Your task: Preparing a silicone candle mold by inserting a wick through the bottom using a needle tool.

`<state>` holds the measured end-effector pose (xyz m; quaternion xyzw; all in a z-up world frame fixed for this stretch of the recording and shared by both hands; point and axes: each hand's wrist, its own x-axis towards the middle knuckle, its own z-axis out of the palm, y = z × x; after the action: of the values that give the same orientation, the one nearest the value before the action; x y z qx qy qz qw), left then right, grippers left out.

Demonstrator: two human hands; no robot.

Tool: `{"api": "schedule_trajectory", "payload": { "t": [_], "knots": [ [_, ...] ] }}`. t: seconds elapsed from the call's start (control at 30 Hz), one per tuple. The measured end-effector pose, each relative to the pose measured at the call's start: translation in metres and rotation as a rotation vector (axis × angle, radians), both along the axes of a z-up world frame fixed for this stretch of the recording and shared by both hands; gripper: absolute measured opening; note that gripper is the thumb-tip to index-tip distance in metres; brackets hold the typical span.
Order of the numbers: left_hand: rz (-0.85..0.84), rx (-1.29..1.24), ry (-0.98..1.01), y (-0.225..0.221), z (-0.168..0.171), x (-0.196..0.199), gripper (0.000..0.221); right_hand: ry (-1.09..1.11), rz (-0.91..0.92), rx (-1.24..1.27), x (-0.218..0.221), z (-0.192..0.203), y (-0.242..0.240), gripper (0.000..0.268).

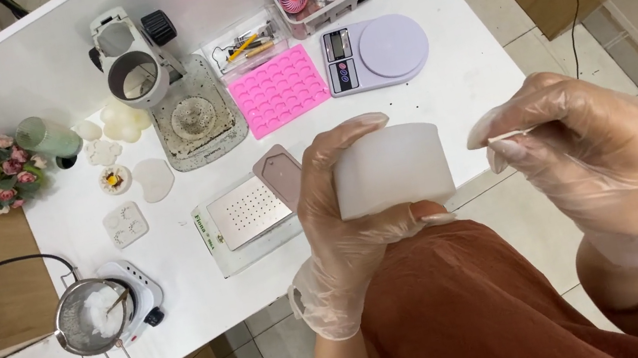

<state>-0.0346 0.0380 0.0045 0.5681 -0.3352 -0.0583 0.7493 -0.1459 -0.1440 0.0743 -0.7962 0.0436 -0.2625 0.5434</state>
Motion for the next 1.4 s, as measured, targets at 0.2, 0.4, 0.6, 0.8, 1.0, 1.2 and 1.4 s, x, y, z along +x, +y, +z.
{"api": "schedule_trajectory", "payload": {
  "t": [0.2, 0.4, 0.6, 0.8, 1.0, 1.2, 1.4],
  "knots": [
    [-0.041, 0.038, -0.037, -0.017, 0.003, 0.017, 0.083, -0.051, 0.058, 0.011, 0.005, 0.020, -0.010, 0.024],
    [0.065, -0.042, 0.151, -0.007, -0.010, 0.047, 0.086, 0.104, 0.169, -0.146, 0.026, -0.005, -0.020, 0.017],
    [0.080, 0.085, 0.376, 0.024, -0.009, 0.059, 0.070, 0.104, 0.289, -0.118, 0.096, 0.001, 0.030, 0.061],
    [0.075, 0.238, 0.789, 0.052, -0.043, 0.076, 0.081, 0.422, 0.366, 0.284, 0.162, -0.095, 0.030, 0.058],
    [0.248, -0.391, 0.328, 0.000, -0.032, 0.059, 0.096, 0.322, 0.227, 1.063, 0.175, -0.137, 0.059, 0.058],
    [0.521, -0.501, 0.513, -0.005, 0.024, 0.059, 0.064, -0.101, 0.222, 0.243, 0.124, -0.040, 0.093, 0.062],
    [0.242, -0.614, 0.616, -0.006, 0.052, 0.060, 0.061, 0.061, 0.050, 0.137, 0.096, 0.011, 0.090, 0.048]
  ]
}}
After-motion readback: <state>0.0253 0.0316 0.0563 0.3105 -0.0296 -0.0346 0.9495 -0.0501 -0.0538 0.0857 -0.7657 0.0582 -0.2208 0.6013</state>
